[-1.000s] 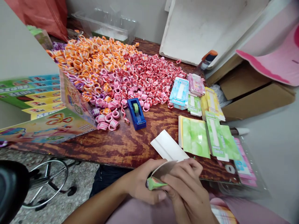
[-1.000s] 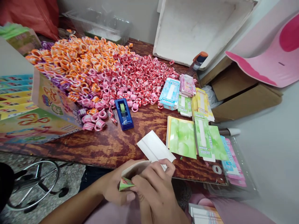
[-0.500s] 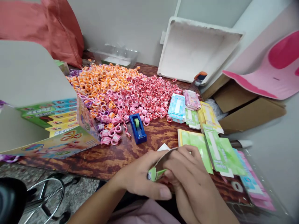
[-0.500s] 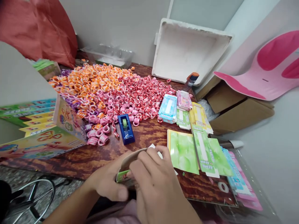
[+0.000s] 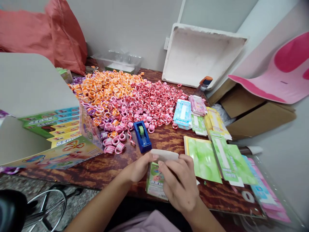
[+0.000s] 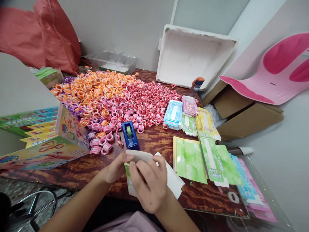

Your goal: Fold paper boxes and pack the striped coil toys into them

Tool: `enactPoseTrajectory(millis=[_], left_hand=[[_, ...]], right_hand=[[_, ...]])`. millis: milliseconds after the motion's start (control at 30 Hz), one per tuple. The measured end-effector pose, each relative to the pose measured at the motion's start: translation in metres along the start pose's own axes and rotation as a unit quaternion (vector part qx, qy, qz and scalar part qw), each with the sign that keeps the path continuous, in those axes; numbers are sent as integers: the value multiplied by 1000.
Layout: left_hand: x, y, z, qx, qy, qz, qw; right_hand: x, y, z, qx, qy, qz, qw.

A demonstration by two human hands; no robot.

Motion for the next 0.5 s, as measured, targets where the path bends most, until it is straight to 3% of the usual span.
enactPoseTrajectory(millis=[167, 300, 500], left_hand=[[-28, 11, -21, 34, -113, 14, 993], [-37, -6, -30, 92, -199, 17, 976], [-8, -32, -11, 128, -144, 6, 981]], right_hand=[[2, 7, -6, 22, -43, -13, 999], [-3, -6, -8, 136, -122, 15, 983], [5, -24, -17, 217, -163, 85, 959]])
Point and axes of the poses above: each hand's wrist, its own z-axis towards the middle knuckle, its own x-axis out of the palm, y = z × x, the point moved 8 cm from there along z, towards the middle knuckle, and after that the axes turned 7 degrees about -y, right-handed, at the moved point
